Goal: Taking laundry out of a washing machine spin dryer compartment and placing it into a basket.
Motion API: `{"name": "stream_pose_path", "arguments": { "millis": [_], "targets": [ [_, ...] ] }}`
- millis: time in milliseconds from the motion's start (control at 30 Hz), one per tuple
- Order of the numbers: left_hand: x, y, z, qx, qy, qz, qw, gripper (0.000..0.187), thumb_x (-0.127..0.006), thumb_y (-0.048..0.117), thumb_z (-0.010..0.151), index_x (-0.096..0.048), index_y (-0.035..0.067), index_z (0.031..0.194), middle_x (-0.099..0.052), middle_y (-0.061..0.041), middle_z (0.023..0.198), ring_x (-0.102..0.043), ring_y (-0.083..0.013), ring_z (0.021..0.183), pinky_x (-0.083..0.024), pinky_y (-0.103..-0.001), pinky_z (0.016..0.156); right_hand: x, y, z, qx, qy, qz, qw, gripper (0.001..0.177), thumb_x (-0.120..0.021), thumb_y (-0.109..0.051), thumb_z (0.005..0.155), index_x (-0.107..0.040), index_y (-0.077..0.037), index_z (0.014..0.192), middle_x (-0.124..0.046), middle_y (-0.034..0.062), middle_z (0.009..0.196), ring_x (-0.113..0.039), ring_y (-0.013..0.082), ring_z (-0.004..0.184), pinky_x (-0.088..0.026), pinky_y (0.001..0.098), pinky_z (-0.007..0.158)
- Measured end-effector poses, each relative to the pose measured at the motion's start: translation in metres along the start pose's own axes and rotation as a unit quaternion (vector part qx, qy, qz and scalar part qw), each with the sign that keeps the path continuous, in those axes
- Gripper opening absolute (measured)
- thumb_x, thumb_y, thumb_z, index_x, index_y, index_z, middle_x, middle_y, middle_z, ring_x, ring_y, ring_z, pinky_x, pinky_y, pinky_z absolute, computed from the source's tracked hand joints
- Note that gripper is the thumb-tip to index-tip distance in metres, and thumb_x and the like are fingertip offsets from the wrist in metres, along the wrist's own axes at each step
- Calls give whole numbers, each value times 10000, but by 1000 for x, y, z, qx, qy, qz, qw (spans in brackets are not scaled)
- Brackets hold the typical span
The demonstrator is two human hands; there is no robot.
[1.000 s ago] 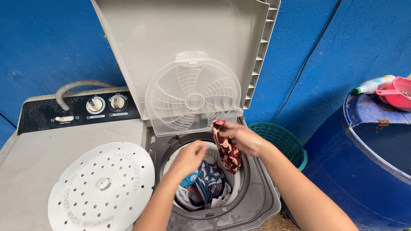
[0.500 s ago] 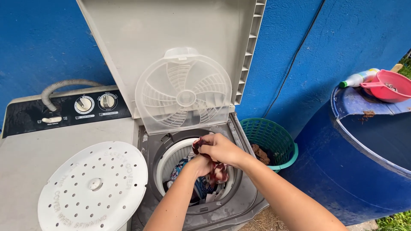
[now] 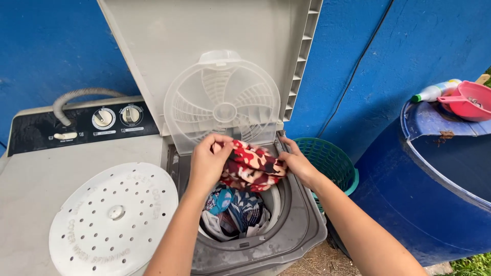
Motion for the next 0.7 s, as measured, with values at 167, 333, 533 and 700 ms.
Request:
{"name": "stream_pose_path", "arguments": {
  "millis": [167,333,533,700],
  "targets": [
    [-23,42,-2,-97,-95,-71,988,145,-746,114,916,-748,18,1025,-603,59,829,-534,-27,758,-456,-215,696,-78,-63,-59,208,-332,-17,920,869,-697,-166,807,-287,-139,1573,-540,73,1377,-600,207,1199,-500,399,979],
    [-37,24,2,-56,-142,-12,988,227,-736,166,927,-754,49,1122,-593,-15,851,-520,-85,769,-455,-248,702,-66,-53,-54,125,-301,-110,939,402,-617,-257,929,-669,-78,1285,-722,86,1042,-646,170,949,-548,369,897],
    [-33,-78,16,19,-118,197,973,376,-640,343,953,-670,182,1290,-675,-103,990,-673,-198,869,-545,-348,800,99,-138,-46,299,54,2,953,243,-540,-202,953,-712,-32,980,-713,21,889,-619,99,815,-516,284,759],
    [-68,-137,9,130,-217,219,942,345,-611,324,953,-680,211,1271,-715,-109,1095,-692,-243,929,-565,-396,822,185,-170,-55,330,248,-61,909,239,-605,-218,1023,-694,4,1025,-685,57,820,-596,104,714,-482,279,639]
  ]
}}
Point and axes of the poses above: each hand's wrist, its own z-axis towards the middle knuckle, its own x-axis out of the back of the hand, y = z × x, the point moved 10 cm from there along z, towards the middle knuckle
